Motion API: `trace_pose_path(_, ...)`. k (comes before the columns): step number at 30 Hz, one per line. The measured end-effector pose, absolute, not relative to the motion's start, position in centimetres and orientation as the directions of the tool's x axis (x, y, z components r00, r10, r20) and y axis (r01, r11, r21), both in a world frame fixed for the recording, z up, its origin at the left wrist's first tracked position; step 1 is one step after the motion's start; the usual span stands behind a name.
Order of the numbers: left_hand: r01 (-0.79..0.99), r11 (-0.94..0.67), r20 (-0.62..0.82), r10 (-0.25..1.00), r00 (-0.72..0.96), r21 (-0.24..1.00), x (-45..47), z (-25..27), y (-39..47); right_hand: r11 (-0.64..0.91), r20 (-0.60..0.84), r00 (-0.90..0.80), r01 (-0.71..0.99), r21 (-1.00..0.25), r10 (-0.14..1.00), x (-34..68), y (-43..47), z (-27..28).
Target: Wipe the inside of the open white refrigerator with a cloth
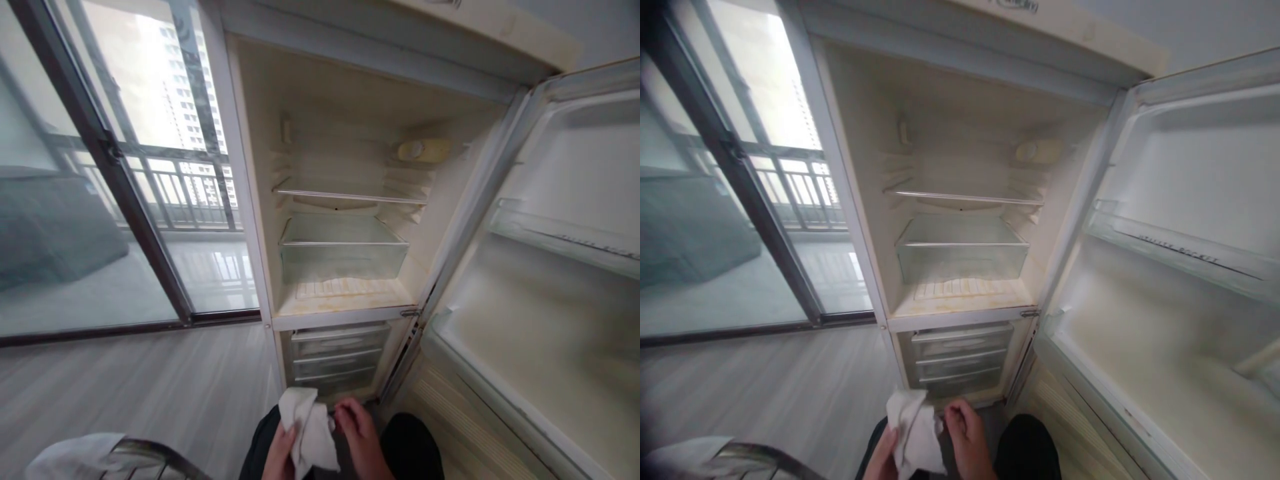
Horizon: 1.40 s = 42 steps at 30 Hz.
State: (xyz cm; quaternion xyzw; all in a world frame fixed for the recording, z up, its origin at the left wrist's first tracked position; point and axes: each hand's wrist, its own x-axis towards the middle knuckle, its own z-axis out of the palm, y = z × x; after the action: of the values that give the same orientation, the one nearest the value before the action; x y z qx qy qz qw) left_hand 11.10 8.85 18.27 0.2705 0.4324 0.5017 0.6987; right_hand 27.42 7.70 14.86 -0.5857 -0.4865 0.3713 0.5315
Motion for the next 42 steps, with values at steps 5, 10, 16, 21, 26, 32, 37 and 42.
trace_pose_path(5,-0.585,0.227,-0.181,0.974,0.136,0.779,13.2,25.3,11.7,0.317,0.396,0.113,0.420,-0.850,0.911,28.2,8.1,26.9)
trace_pose_path(10,-0.625,0.242,-0.102,0.963,0.251,0.743,14.2,30.7,14.1,0.361,0.464,0.140,0.452,-0.816,0.875,28.9,9.7,32.7)
trace_pose_path(16,-0.598,0.076,0.056,0.978,0.199,0.798,14.2,32.4,18.6,0.552,0.669,0.124,0.468,-0.691,0.732,30.3,13.5,36.5)
trace_pose_path(21,-0.579,-0.047,0.129,0.987,0.101,0.814,14.1,34.3,21.0,0.665,0.752,-0.029,0.490,-0.563,0.659,30.7,17.5,40.2)
trace_pose_path(26,-0.344,-0.092,0.116,0.992,0.050,0.935,13.9,36.4,21.8,0.668,0.776,-0.046,0.541,-0.510,0.630,31.3,18.7,40.8)
trace_pose_path(32,-0.415,-0.145,0.108,0.988,-0.111,0.898,12.5,35.9,22.2,0.622,0.792,0.241,0.508,-0.596,0.562,32.9,17.8,38.8)
trace_pose_path(37,-0.306,-0.230,0.249,0.968,0.025,0.924,13.0,34.9,20.0,0.663,0.685,-0.193,0.526,-0.532,0.703,32.5,16.3,40.3)
trace_pose_path(42,-0.150,-0.160,0.205,0.909,0.364,0.976,14.5,35.7,18.1,0.677,0.673,-0.313,0.630,-0.381,0.670,32.5,15.4,41.7)
